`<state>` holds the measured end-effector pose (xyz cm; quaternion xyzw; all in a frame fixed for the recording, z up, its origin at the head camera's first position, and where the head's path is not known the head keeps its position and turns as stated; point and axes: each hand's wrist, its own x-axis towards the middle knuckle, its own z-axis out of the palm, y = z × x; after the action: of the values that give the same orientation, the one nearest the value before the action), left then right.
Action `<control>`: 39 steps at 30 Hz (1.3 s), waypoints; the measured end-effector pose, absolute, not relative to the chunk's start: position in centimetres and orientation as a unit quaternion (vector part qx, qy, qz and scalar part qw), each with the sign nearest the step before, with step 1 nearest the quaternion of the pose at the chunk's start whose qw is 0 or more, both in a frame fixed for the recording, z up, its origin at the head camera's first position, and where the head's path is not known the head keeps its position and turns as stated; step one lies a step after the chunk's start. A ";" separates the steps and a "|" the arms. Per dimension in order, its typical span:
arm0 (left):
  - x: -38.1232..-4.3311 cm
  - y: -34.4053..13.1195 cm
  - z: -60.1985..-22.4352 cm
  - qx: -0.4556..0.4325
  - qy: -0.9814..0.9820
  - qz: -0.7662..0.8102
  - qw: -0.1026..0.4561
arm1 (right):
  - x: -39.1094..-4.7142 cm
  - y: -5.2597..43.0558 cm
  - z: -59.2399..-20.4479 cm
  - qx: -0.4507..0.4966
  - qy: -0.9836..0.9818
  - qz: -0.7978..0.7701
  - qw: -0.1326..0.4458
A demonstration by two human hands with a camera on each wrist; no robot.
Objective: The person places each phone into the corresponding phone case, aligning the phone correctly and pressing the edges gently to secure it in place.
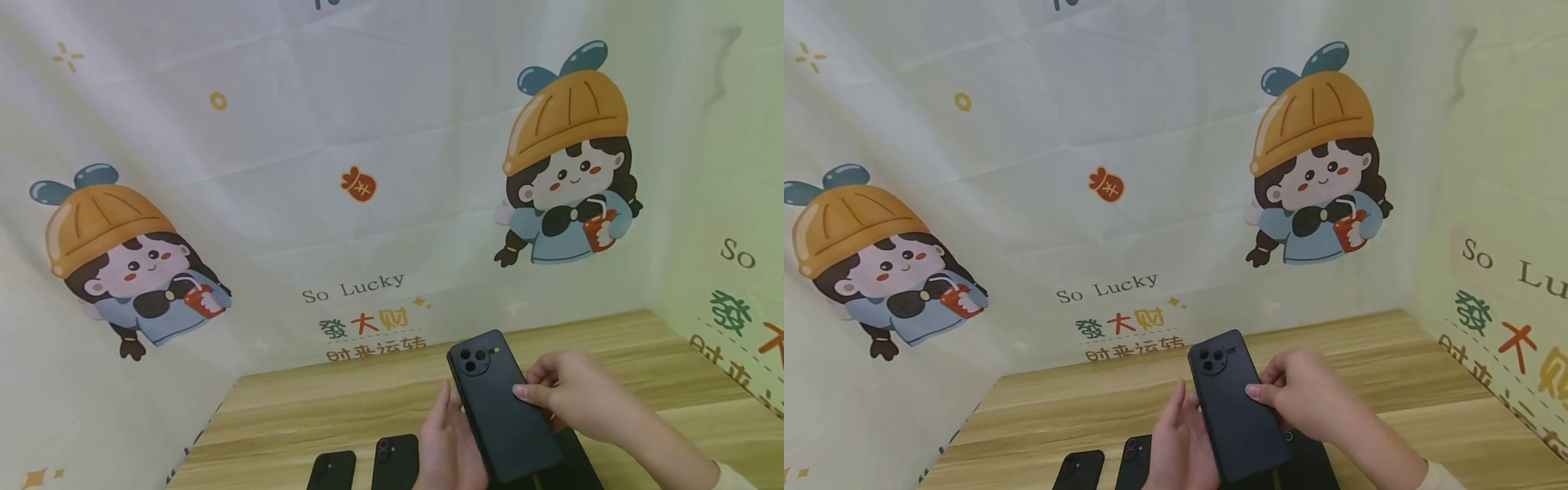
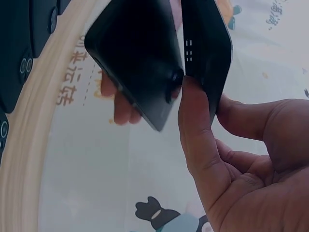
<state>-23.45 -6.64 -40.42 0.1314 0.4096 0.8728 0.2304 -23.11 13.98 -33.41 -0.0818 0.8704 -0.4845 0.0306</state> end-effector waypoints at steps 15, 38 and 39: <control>-23.2 -6.5 -40.3 0.130 0.473 0.852 0.182 | -22.8 13.0 -33.9 -0.092 0.883 -0.458 0.034; -23.0 -6.0 -40.3 0.113 0.515 0.836 0.151 | -22.6 13.2 -34.3 -0.110 0.916 -0.382 0.043; -23.1 -6.0 -40.2 0.114 0.518 0.833 0.155 | -22.6 13.2 -34.3 -0.113 0.916 -0.383 0.044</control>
<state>-23.05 -6.02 -40.20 0.1143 0.5182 0.8334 0.1545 -22.62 13.22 -34.32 -0.1129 0.9157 -0.3832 0.0441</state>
